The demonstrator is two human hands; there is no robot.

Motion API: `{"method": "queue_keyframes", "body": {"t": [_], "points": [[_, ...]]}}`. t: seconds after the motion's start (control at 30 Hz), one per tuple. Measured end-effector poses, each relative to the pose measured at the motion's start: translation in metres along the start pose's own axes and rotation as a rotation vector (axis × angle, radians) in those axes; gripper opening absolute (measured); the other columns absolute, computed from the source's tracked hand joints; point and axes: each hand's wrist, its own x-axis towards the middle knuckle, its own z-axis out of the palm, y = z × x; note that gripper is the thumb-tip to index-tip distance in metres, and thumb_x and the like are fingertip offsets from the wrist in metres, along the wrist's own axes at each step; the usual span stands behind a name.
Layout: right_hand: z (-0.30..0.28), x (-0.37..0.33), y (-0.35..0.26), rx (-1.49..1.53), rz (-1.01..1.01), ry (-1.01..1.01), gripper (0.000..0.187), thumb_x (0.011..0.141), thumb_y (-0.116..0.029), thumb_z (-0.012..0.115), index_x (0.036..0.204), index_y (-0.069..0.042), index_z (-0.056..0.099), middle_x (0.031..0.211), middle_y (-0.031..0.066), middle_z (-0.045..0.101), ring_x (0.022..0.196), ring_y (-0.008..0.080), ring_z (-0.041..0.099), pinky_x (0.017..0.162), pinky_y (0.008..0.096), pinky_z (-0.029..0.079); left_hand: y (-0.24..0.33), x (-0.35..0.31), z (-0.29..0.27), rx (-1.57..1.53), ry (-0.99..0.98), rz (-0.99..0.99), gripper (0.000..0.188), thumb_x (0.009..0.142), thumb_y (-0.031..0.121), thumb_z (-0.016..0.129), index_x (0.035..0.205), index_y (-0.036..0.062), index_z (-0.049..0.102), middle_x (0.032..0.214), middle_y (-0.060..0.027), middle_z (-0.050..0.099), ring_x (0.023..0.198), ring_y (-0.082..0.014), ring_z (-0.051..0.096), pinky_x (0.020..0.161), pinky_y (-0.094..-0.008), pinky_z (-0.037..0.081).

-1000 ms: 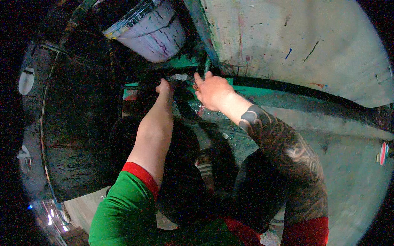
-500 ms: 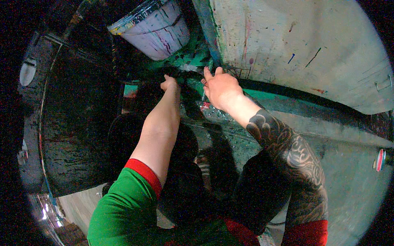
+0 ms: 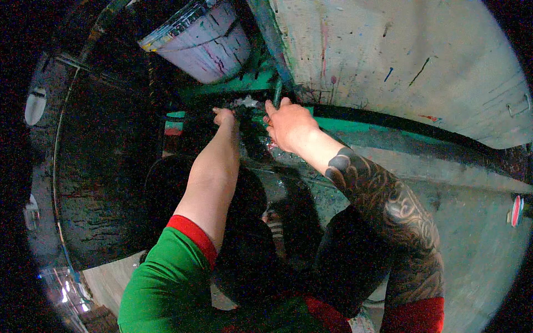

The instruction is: The person cleans a paint mixing machine by scraping residue from the hopper and frame, then rinses the area with a hose. They pour green paint from a bucket into the machine, stir it, and later rinse red paint from a bucket into the hopper before flushing the system with water.

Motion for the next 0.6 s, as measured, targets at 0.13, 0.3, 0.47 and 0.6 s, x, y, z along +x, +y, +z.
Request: {"method": "queue_keyframes", "body": {"t": [0.13,0.3,0.47,0.6], "points": [[0.003,0.000,0.003,0.019,-0.044,-0.025,0.066,0.098,-0.036,0.060,0.153,-0.009,0.037,0.120,0.0244,0.057,0.097,0.0391,0.068,0.081,0.0476,0.058,0.002,0.007,-0.003,-0.137,-0.123,0.010,0.075,0.105,0.058,0.034,0.144,-0.0047,0.044,0.133,-0.0246,0.061,0.108,-0.0421,0.065,0.095,-0.0534,0.052],[0.006,0.002,-0.001,-0.015,-0.013,-0.028,0.067,0.096,-0.036,0.062,0.152,-0.007,0.039,0.120,0.0214,0.058,0.100,0.0360,0.067,0.082,0.0441,0.059,0.008,-0.002,-0.003,-0.061,0.033,0.078,0.075,0.105,0.060,0.026,0.146,-0.0002,0.043,0.132,-0.0208,0.062,0.100,-0.0376,0.065,0.076,-0.0467,0.057],[0.003,0.002,-0.001,0.023,-0.034,-0.055,0.066,0.097,-0.037,0.061,0.152,-0.008,0.038,0.121,0.0234,0.057,0.099,0.0377,0.067,0.082,0.0452,0.058,0.013,-0.012,-0.012,-0.376,-0.199,-0.132,0.077,0.104,0.063,0.020,0.148,0.0034,0.040,0.135,-0.0160,0.059,0.110,-0.0357,0.059,0.077,-0.0490,0.056],[0.003,0.000,-0.003,0.029,-0.032,-0.066,0.066,0.098,-0.036,0.061,0.153,-0.008,0.037,0.121,0.0245,0.057,0.100,0.0387,0.068,0.083,0.0464,0.058,0.019,-0.014,-0.014,-0.352,-0.161,-0.221,0.082,0.103,0.067,0.018,0.149,0.0034,0.038,0.135,-0.0142,0.059,0.110,-0.0356,0.058,0.082,-0.0531,0.053]]}}
